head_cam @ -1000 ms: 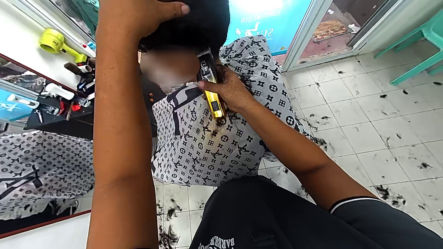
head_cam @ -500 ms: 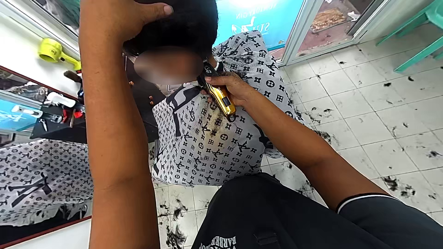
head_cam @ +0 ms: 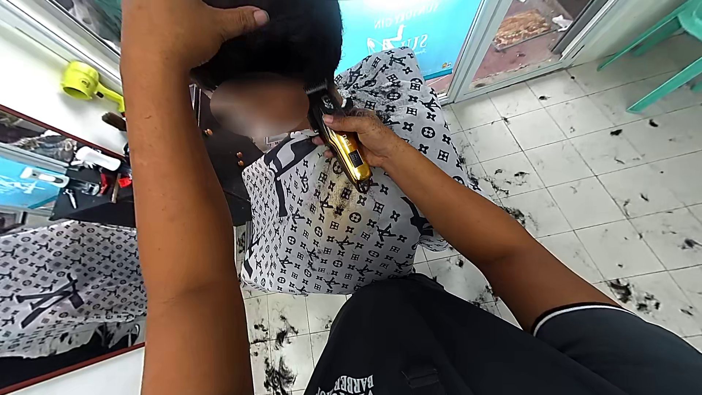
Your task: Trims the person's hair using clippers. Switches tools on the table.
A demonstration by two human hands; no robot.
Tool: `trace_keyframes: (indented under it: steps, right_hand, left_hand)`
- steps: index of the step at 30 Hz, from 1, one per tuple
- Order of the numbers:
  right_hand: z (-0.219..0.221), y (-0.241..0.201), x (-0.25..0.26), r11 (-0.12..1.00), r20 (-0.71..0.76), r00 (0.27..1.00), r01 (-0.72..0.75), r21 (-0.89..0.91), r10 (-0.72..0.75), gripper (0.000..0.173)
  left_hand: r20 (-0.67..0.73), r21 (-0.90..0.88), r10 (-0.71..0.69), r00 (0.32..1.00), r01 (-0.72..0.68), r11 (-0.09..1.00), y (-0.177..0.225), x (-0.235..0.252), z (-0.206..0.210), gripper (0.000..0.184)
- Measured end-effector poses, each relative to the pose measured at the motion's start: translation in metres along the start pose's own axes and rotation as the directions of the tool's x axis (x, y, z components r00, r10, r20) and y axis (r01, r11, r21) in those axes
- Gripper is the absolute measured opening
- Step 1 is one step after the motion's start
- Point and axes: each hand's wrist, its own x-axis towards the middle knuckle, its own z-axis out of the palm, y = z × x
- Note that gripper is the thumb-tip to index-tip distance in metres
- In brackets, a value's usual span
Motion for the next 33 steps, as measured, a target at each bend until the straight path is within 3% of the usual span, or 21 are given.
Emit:
trace_keyframes:
  steps: [2, 5, 9, 12, 17, 21, 25, 30, 33]
  right_hand:
    - [-0.002, 0.001, 0.001, 0.999, 0.001, 0.999, -0.038, 0.017, 0.038, 0.022]
    - [-0.002, -0.005, 0.001, 1.0, 0.028, 0.999, 0.027, 0.004, -0.027, 0.023]
    - [-0.02, -0.014, -0.003, 0.958, -0.064, 0.988, -0.152, -0.244, 0.141, 0.032]
    - [-0.034, -0.013, 0.001, 0.955, -0.072, 0.978, -0.207, -0.211, 0.196, 0.03]
    - [-0.041, -0.015, 0.012, 0.971, -0.006, 0.983, -0.184, -0.151, 0.185, 0.026]
    - [-0.038, -0.014, 0.013, 0.988, 0.051, 0.997, -0.054, -0.146, 0.062, 0.021]
    - [-0.041, -0.011, 0.015, 0.976, 0.01, 0.987, -0.156, -0.152, 0.16, 0.025]
    - [-0.032, -0.014, 0.012, 0.99, 0.06, 0.998, -0.022, -0.137, 0.03, 0.022]
    - [-0.032, -0.012, 0.012, 0.982, 0.023, 0.994, -0.099, -0.16, 0.104, 0.022]
  left_hand:
    - [-0.009, -0.006, 0.0, 1.0, 0.0, 1.0, -0.002, 0.002, 0.0, 0.079]
    - [-0.005, -0.007, -0.006, 1.0, 0.006, 1.0, 0.001, -0.002, -0.002, 0.075]
    - [-0.011, -0.003, 0.02, 1.0, -0.02, 1.0, -0.002, 0.001, -0.002, 0.076]
    - [-0.012, -0.004, 0.027, 1.0, -0.027, 1.0, -0.004, 0.002, -0.002, 0.078]
    - [-0.017, -0.005, 0.022, 1.0, -0.022, 1.0, -0.005, 0.005, -0.002, 0.081]
    - [-0.008, -0.004, 0.011, 1.0, -0.011, 1.0, -0.005, 0.005, -0.002, 0.08]
    - [-0.002, -0.009, 0.002, 1.0, -0.002, 1.0, -0.007, 0.006, -0.002, 0.082]
    - [0.0, -0.011, 0.009, 1.0, -0.009, 1.0, -0.006, 0.006, -0.002, 0.08]
    - [-0.005, -0.02, 0.013, 1.0, -0.013, 1.0, -0.006, 0.008, -0.002, 0.078]
